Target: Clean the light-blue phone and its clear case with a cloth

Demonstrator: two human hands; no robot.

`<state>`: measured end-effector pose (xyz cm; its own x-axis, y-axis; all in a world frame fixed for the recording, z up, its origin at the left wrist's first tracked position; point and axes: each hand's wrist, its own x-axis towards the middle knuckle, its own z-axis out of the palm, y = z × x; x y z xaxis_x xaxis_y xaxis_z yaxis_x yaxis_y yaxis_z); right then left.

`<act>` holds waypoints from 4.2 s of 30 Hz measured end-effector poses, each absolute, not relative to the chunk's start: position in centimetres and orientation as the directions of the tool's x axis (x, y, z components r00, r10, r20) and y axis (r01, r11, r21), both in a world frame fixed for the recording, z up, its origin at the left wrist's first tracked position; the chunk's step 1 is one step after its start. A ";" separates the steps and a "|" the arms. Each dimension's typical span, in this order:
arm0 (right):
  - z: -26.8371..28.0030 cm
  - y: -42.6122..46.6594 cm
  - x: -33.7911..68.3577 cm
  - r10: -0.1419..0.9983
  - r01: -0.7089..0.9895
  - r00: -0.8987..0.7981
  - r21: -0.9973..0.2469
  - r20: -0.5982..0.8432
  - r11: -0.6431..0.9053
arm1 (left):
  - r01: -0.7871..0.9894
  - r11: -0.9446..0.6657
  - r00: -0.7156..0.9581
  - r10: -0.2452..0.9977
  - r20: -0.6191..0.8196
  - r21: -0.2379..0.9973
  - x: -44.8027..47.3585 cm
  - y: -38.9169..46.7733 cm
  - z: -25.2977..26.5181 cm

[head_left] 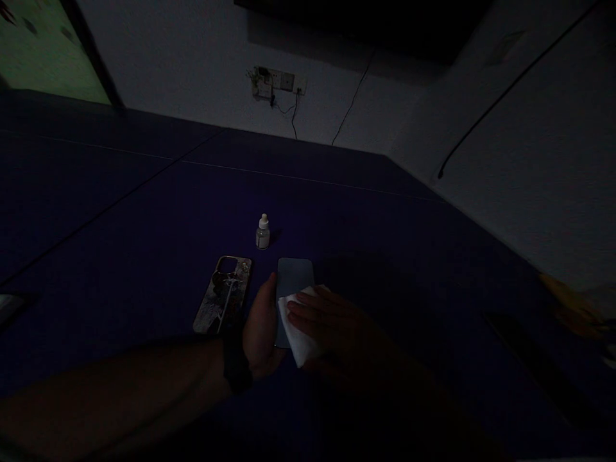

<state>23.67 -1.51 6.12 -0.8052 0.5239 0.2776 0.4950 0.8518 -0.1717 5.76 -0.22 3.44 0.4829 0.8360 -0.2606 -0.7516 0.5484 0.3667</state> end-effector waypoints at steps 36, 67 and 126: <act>6.7 -1.1 24.7 0.567 0.565 -0.736 -0.126 0.370 0.815 | -0.770 0.485 0.386 0.871 -0.303 0.415 6.0 -0.3 3.9; 5.9 -1.7 23.5 0.409 0.368 -0.817 -0.178 0.407 0.913 | -0.743 0.554 0.462 0.831 -0.311 0.376 5.6 -0.3 4.3; 6.6 -2.5 23.3 0.452 0.433 -0.820 -0.136 0.351 0.891 | -0.695 0.629 0.511 0.773 -0.377 0.347 5.2 0.0 4.5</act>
<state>23.26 -2.52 6.57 -0.8202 0.4517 0.3512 0.4326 0.8913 -0.1360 5.21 -0.01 4.47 0.5107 0.7726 -0.3772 -0.6953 0.6292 0.3475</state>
